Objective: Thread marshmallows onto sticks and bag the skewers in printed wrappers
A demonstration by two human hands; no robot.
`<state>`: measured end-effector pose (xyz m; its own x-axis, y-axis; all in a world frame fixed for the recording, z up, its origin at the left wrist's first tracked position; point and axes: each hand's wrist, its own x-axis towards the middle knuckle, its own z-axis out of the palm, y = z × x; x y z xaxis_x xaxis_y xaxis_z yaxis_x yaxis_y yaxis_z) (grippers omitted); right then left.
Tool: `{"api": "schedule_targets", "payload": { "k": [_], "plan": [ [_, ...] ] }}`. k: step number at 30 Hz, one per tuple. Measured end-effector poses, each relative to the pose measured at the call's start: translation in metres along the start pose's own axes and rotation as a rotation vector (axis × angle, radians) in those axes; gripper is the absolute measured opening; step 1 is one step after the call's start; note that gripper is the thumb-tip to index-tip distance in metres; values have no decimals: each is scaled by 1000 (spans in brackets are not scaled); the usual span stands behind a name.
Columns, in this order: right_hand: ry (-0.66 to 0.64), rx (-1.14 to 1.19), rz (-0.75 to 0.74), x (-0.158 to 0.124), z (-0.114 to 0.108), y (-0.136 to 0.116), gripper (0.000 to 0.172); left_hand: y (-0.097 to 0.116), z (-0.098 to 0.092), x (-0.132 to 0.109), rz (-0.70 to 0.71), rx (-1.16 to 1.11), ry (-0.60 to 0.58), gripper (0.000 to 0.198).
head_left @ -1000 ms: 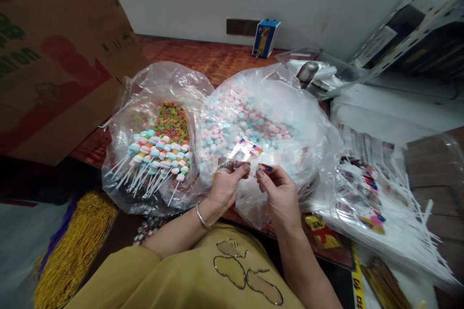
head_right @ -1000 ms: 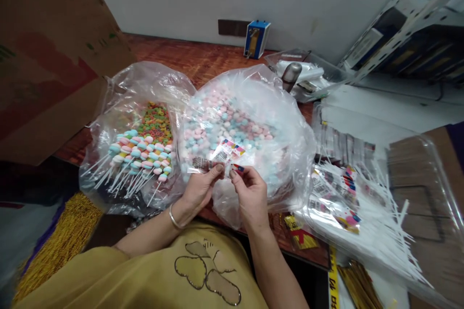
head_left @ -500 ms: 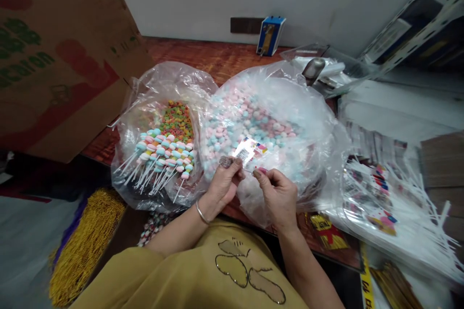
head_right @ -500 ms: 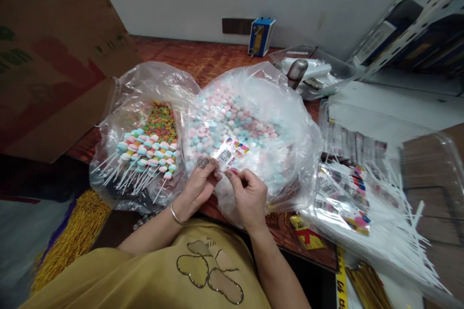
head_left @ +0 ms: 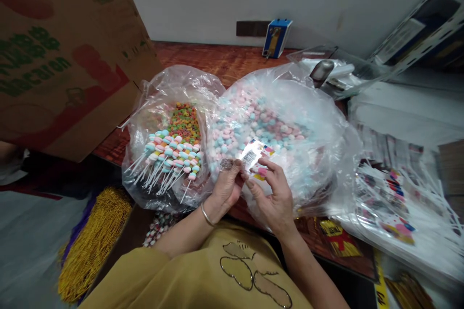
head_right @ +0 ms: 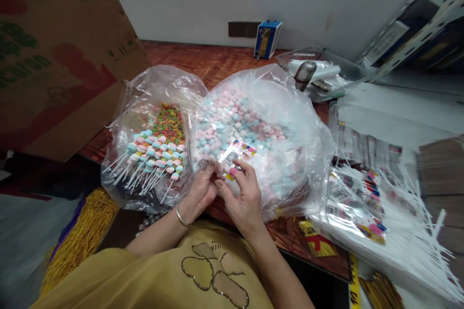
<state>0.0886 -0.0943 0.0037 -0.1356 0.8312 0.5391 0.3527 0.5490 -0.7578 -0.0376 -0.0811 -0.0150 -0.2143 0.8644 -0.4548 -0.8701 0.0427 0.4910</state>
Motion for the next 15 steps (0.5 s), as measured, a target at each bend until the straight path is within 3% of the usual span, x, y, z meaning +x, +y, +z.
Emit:
{"api": "schedule_targets", "payload": {
  "k": [4,9,12,15],
  "plan": [
    [8,-5,29,3,5,-3,12,6,-3,-7,-85,34,-155,50],
    [-29,-2,-39,5,9,-9,4,19,-11,-13,-44,49,-162,47],
    [28,85,-37,6,17,-17,7,48,-26,-18,60,-19,-53,51],
    [-48,305,141,7,43,-29,8,95,-53,-36,202,-95,54,55]
  ]
}}
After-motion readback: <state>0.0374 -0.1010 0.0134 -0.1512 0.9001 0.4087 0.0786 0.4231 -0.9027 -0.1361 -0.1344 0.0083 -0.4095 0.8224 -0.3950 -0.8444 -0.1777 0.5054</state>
